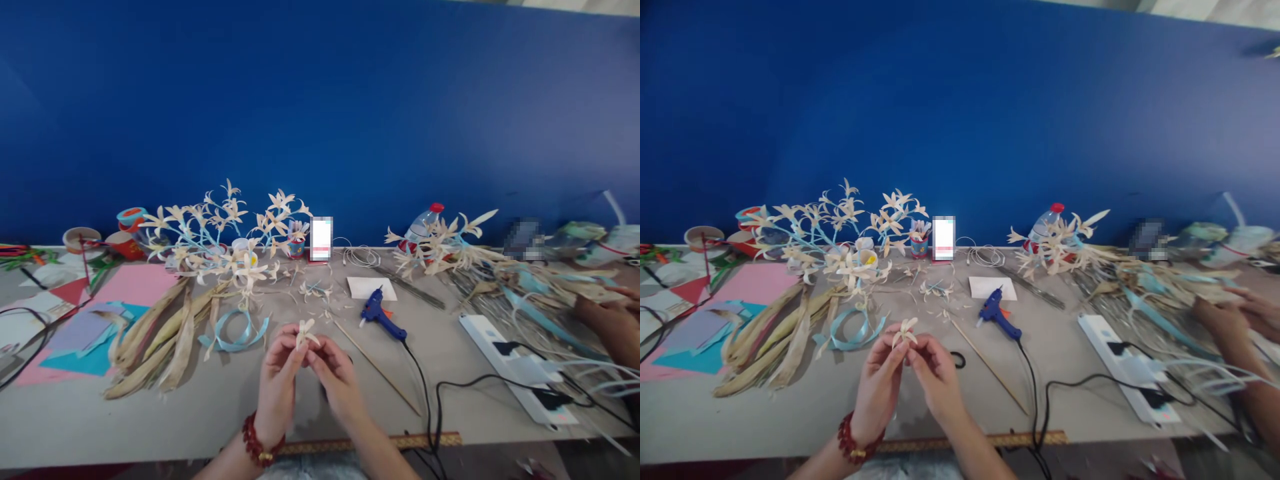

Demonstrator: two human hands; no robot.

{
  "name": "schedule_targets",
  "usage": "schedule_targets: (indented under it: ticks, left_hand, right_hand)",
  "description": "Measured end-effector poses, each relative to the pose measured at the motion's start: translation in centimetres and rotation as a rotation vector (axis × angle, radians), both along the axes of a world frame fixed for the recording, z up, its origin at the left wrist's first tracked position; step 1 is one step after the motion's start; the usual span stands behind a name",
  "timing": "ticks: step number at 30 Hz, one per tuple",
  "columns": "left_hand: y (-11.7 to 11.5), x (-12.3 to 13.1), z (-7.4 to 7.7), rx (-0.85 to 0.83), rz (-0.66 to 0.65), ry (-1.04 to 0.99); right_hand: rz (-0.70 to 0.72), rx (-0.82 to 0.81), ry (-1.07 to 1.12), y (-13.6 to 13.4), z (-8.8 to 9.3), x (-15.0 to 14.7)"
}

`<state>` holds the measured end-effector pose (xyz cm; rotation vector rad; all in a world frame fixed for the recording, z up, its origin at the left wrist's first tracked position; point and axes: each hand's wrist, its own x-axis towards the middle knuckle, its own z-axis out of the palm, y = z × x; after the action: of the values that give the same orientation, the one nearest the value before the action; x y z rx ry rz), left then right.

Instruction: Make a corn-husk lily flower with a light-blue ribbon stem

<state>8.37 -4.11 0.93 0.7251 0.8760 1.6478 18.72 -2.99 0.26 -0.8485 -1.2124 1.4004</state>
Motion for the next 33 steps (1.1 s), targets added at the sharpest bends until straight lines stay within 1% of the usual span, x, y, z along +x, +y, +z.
schedule_targets:
  ticks: [3,5,7,9,12,14,17,18,20,22,23,25,26,27,28,29,30,32,33]
  left_hand:
    - [-0.1,0.2,0.0,-0.041,-0.028,-0.073]
    - [-0.1,0.1,0.1,-0.061,-0.071,-0.115]
    - [-0.1,-0.1,0.4,-0.08,-0.152,-0.142]
    - [0.0,-0.5,0.8,-0.097,-0.211,-0.144]
    - [0.1,-1.1,1.1,-0.113,-0.204,-0.097]
    - [0.0,-1.3,1.1,-0.12,-0.222,-0.065]
    - [-0.3,-1.5,0.8,-0.152,-0.278,-0.044]
    - [-0.5,-1.5,0.6,-0.166,-0.278,-0.031]
    - [-0.7,-1.8,0.3,-0.177,-0.235,0.013]
    - [-0.7,-2.4,-0.1,-0.147,-0.139,0.076]
    - [-0.7,-2.8,-0.3,-0.131,-0.09,0.1]
    - [-0.4,-3.9,-0.6,-0.112,-0.002,0.131]
    - [-0.2,-4.5,-0.7,-0.102,0.037,0.155]
    - [0.0,-5.2,-0.8,-0.086,0.084,0.195]
    - [0.1,-5.9,-1.0,-0.067,0.14,0.258]
    - [0.3,-6.5,-1.2,-0.049,0.188,0.344]
    - [0.5,-7.0,-1.3,-0.032,0.24,0.432]
    - [0.6,-7.7,-1.7,0.0,0.312,0.58]
    - [0.7,-7.9,-1.9,0.011,0.332,0.636]
  right_hand:
    - [-0.006,-0.023,0.01,-0.1,0.1,0.0]
    - [0.0,-0.06,0.042,-0.1,0.3,0.0]
    - [0.031,-0.133,0.123,-0.1,0.5,0.0]
    - [0.1,-0.243,0.235,0.0,0.6,0.0]
    - [0.221,-0.401,0.361,0.2,0.6,0.1]
    - [0.267,-0.459,0.409,0.3,0.3,0.0]
    - [0.319,-0.496,0.477,0.2,-0.3,-0.3]
    - [0.344,-0.496,0.487,0.2,-0.5,-0.4]
    - [0.396,-0.469,0.466,0.1,-1.0,-0.5]
    - [0.432,-0.402,0.366,0.1,-1.3,0.0]
    - [0.441,-0.351,0.278,0.1,-1.5,0.4]
    - [0.425,-0.194,-0.006,0.3,-1.6,1.7]
    - [0.39,-0.088,-0.195,0.5,-1.5,2.6]
    - [0.321,0.038,-0.41,0.7,-1.5,3.6]
    - [0.228,0.159,-0.613,1.0,-1.5,4.6]
    - [0.125,0.226,-0.777,1.3,-1.4,5.7]
    - [0.045,0.254,-0.898,1.7,-1.3,6.7]
    - [-0.032,0.241,-1.052,2.8,-1.2,8.4]
    - [-0.06,0.261,-1.109,3.4,-1.2,9.1]
